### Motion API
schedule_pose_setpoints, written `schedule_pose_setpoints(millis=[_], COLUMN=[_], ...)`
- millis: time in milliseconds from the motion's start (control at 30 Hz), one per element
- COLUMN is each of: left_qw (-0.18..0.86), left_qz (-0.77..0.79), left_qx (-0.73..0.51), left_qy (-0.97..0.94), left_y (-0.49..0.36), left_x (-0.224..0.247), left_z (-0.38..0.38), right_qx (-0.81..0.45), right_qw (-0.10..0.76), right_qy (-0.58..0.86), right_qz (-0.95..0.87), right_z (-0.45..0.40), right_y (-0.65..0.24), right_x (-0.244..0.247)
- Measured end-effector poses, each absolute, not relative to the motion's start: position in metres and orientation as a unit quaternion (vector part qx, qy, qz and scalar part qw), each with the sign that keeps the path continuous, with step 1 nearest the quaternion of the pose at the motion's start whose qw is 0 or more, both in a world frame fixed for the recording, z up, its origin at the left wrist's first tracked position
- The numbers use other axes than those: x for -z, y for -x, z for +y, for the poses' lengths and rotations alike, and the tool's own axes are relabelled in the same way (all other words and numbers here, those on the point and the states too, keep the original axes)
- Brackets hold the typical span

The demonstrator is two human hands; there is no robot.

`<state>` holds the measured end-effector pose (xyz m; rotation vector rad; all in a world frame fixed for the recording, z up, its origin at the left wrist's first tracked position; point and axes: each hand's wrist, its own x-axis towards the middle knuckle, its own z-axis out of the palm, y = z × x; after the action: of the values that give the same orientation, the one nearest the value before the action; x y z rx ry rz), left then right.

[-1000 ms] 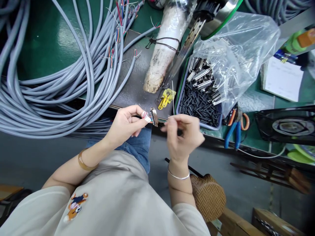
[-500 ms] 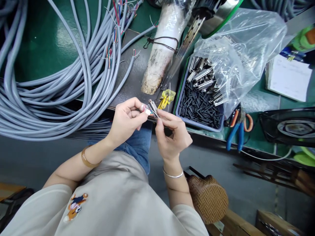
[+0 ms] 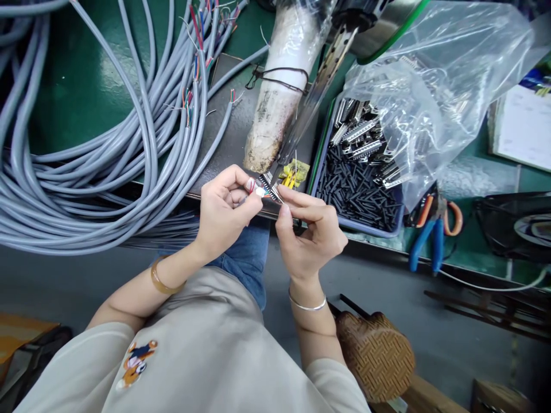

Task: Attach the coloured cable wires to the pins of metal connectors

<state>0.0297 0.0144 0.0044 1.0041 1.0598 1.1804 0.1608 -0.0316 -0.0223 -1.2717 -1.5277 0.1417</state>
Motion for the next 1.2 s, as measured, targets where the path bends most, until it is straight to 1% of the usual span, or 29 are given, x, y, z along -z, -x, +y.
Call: schedule_pose_setpoints(millis=[400, 600, 767, 867, 1000, 1200], left_qw=[0.572, 0.562, 0.583, 0.597, 0.597, 0.589], left_qz=[0.452, 0.46, 0.449, 0.447, 0.459, 0.447], left_qx=[-0.525, -0.515, -0.514, -0.506, -0.498, -0.524], left_qy=[-0.439, -0.455, -0.441, -0.433, -0.43, -0.424], left_y=[-0.032, -0.03, -0.028, -0.026, -0.027, -0.029], left_x=[-0.007, -0.009, -0.006, -0.005, -0.006, -0.01], left_z=[0.015, 0.016, 0.016, 0.015, 0.015, 0.017], right_qx=[-0.052, -0.014, -0.008, -0.002, -0.002, 0.0], right_qw=[0.534, 0.516, 0.516, 0.495, 0.483, 0.488], right_qy=[0.534, 0.536, 0.53, 0.532, 0.537, 0.535], right_qz=[-0.654, -0.668, -0.673, -0.687, -0.692, -0.689], right_z=[-0.027, -0.026, -0.029, -0.031, -0.03, -0.025], right_y=[-0.164, -0.162, -0.16, -0.16, -0.162, -0.163], right_x=[0.018, 0.01, 0.009, 0.01, 0.01, 0.006])
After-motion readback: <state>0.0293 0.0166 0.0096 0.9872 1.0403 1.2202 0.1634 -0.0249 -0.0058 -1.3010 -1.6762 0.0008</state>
